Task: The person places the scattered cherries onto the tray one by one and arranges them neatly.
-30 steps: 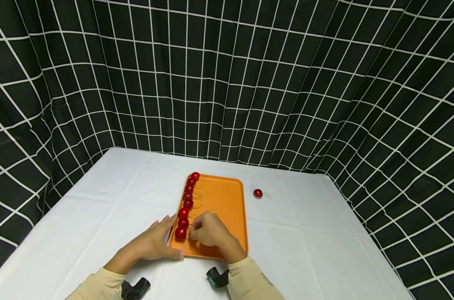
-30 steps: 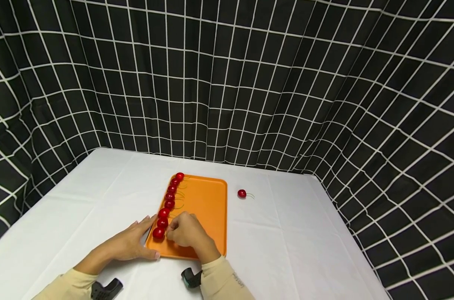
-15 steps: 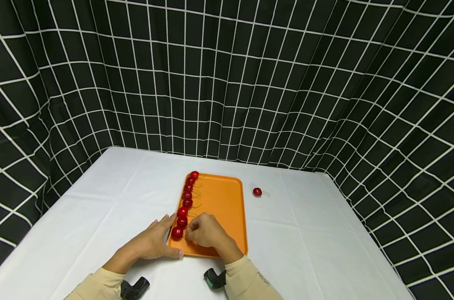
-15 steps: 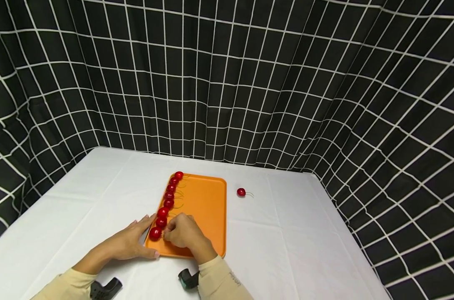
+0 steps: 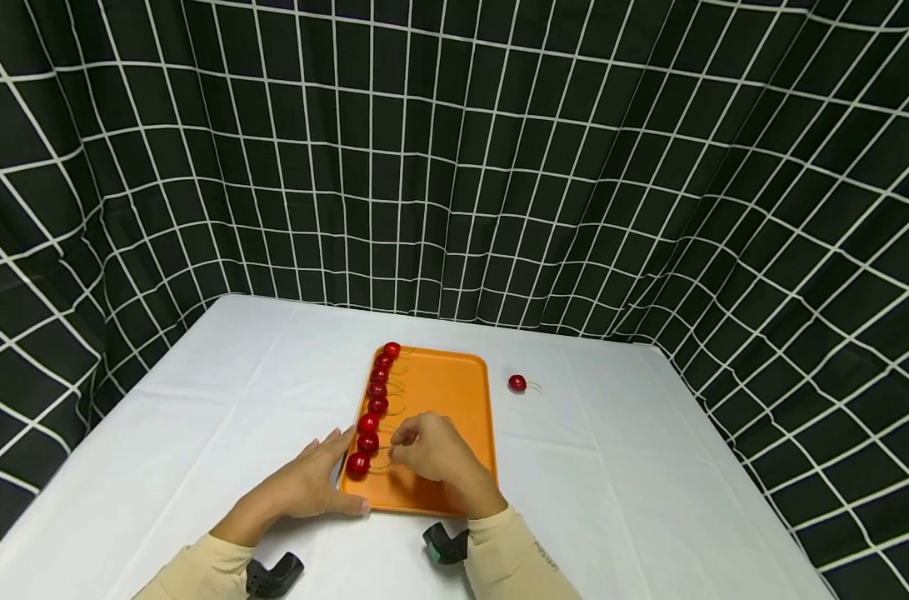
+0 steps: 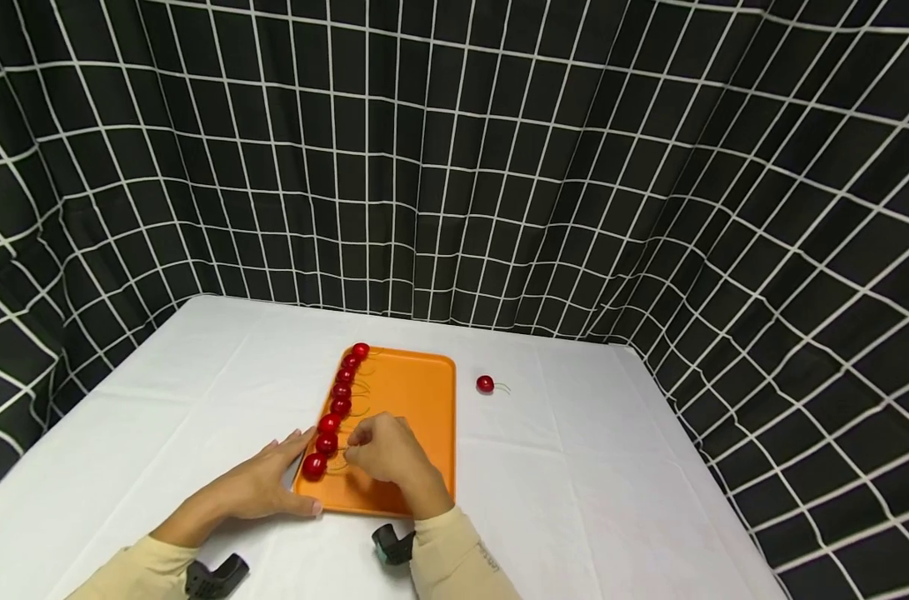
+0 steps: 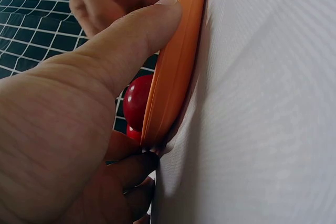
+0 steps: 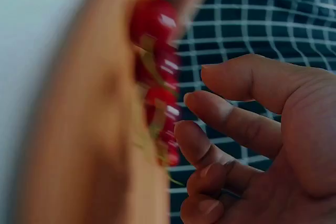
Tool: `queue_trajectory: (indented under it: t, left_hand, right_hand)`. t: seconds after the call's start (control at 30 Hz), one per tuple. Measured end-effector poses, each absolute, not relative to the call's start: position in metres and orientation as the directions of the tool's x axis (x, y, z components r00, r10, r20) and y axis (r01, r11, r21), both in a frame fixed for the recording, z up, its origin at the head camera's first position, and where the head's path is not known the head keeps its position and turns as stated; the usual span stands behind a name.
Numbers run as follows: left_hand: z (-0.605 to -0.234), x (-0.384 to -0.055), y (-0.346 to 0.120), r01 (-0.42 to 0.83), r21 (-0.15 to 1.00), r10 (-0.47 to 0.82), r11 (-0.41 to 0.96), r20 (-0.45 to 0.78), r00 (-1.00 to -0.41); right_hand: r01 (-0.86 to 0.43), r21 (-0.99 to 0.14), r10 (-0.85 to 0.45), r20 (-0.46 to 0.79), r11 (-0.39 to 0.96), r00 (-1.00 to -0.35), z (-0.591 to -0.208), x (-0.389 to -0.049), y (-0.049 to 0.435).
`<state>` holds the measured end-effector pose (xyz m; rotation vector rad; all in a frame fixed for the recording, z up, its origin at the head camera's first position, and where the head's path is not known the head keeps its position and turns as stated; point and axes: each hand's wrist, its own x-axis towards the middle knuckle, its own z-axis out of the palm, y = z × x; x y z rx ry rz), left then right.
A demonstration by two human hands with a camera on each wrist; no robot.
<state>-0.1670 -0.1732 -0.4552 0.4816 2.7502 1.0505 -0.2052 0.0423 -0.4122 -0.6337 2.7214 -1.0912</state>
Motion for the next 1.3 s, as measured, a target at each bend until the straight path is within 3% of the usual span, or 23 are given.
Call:
queue_trajectory:
  t: [0.2,0.37,0.5,0.9,1.3]
  left_hand:
    - [-0.453,-0.168,-0.17,0.232,0.672,0.344,0.703,-0.036,-0.938]
    - [-0.454,-0.168,-0.169,0.224,0.668,0.336,0.71,-0.041,-0.941]
    - [-0.455,-0.168,-0.169,0.231,0.661,0.339,0.714,-0.038,-0.94]
    - [-0.455,-0.166,-0.169,0.221,0.661,0.332,0.717,-0.046,-0.942]
    - [-0.454,-0.165,-0.17,0.224,0.653,0.324,0.724,-0.035,-0.946]
  right_hand:
    - [-0.315,-0.715,-0.333,0.122,0.624,-0.935,-0.379,-0.212,0.079]
    - [-0.327,-0.718,-0.205,0.254,0.614,-0.945,-0.372,-0.228,0.119]
    - [-0.328,-0.784,-0.11,0.32,0.528,-0.941,-0.373,-0.239,0.15]
    - [-0.351,-0.872,0.03,0.384,0.341,-0.923,-0.379,-0.256,0.195]
    - [-0.316,-0.885,0.147,0.383,0.342,-0.912,-0.388,-0.289,0.216]
